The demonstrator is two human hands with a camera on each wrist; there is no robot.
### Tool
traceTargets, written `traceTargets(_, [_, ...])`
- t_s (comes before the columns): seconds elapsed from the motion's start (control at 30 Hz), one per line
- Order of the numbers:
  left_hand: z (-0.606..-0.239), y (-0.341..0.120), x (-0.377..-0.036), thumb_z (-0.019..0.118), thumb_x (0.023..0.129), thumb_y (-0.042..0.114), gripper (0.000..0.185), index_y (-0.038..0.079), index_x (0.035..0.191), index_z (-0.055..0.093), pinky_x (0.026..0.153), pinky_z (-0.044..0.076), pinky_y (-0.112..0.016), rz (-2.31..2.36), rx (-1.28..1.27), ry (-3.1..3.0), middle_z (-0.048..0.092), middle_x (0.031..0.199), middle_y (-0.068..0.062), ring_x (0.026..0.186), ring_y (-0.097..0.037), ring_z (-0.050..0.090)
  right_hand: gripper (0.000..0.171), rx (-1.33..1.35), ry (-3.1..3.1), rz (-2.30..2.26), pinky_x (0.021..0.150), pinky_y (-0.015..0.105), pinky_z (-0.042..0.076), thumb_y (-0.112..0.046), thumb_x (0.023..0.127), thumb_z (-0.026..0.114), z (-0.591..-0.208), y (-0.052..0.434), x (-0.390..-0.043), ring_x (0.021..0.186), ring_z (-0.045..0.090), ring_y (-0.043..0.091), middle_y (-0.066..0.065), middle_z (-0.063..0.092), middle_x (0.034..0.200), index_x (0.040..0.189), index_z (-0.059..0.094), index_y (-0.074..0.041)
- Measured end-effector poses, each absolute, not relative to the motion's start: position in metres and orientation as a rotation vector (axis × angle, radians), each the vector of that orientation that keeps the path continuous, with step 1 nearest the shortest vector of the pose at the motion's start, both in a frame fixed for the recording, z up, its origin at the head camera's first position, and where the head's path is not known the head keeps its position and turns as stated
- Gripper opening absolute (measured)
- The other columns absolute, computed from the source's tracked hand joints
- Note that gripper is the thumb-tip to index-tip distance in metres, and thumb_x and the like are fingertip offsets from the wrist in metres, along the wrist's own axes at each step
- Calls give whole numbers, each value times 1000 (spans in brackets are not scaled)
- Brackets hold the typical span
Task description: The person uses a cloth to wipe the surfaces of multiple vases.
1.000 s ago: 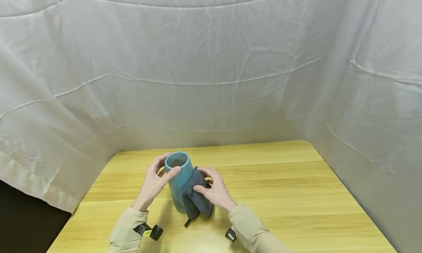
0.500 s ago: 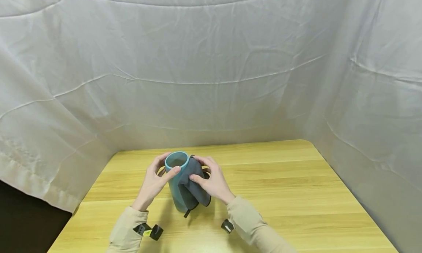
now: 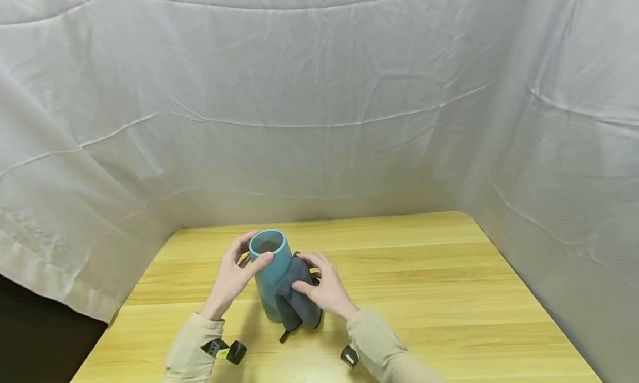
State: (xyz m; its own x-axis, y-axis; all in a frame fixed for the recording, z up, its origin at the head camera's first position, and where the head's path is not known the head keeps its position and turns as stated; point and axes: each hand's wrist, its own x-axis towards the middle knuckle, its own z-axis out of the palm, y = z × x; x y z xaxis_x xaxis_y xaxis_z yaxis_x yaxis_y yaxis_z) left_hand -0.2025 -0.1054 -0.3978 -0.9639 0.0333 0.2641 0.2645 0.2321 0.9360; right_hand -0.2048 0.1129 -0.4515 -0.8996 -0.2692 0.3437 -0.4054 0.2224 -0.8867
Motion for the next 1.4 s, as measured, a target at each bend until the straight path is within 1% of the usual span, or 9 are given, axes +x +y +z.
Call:
traceTargets(0.23, [-397,-105,-201,80,86,22,62,15,141,53,119,35,-59,-1820,-273,-2310,58,134,-8,125,-26,52,54,667,-2319,1779,94,32,56,-10,87,78,-442,111,-203,114,61,28,14,62,121,137,59,-6])
traceTargets(0.43, [-397,-105,-201,80,86,21,60,17,140,53,119,35,-58,-1821,-273,-2304,58,134,-8,125,-26,52,53,764,-2184,1789,95,38,57,-8,88,76,-422,109,-205,113,60,29,16,61,119,138,59,-7])
traceTargets(0.5, [-397,-105,-201,80,86,21,61,16,140,53,119,35,-58,-1820,-274,-2304,57,134,-8,125,-26,52,52,784,-2159,1792,95,39,57,-8,89,76,-419,109,-205,113,60,30,16,60,119,138,59,-7])
traceTargets(0.6, [-397,-105,-201,80,86,21,63,12,142,52,119,35,-59,-1821,-275,-2303,58,134,-8,125,-26,51,53,782,-2161,1783,95,39,57,-8,88,77,-422,108,-204,113,61,29,16,60,117,138,59,-6])
traceTargets(0.73, [-398,-105,-201,80,86,21,65,9,143,51,119,35,-59,-1815,-279,-2304,58,134,-9,126,-27,51,54,728,-2228,1765,93,36,58,-9,87,78,-433,109,-203,112,61,29,16,61,118,137,60,-5])
traceTargets(0.9, [-397,-105,-201,80,86,21,64,10,143,51,119,35,-59,-1808,-273,-2309,58,134,-9,126,-28,51,54,650,-2320,1772,92,29,57,-12,85,80,-446,111,-201,112,62,28,13,62,119,136,61,-7])
traceTargets(0.97, [-397,-105,-201,80,86,22,64,11,143,51,120,35,-58,-1813,-268,-2311,57,135,-9,126,-27,51,55,636,-2329,1781,92,28,56,-12,85,80,-449,111,-202,113,61,28,13,62,120,136,61,-7])
traceTargets(1.2, [-398,-105,-200,80,86,22,62,16,141,52,119,36,-58,-1816,-270,-2313,57,135,-8,127,-26,51,54,650,-2317,1789,93,30,56,-11,86,79,-448,111,-201,114,61,29,14,62,121,137,60,-7])
traceTargets(1.4, [-397,-105,-201,80,86,22,64,12,143,51,119,36,-58,-1822,-275,-2305,58,135,-7,126,-26,51,53,723,-2227,1778,95,34,57,-10,88,77,-436,110,-201,115,61,29,15,62,121,138,59,-7])
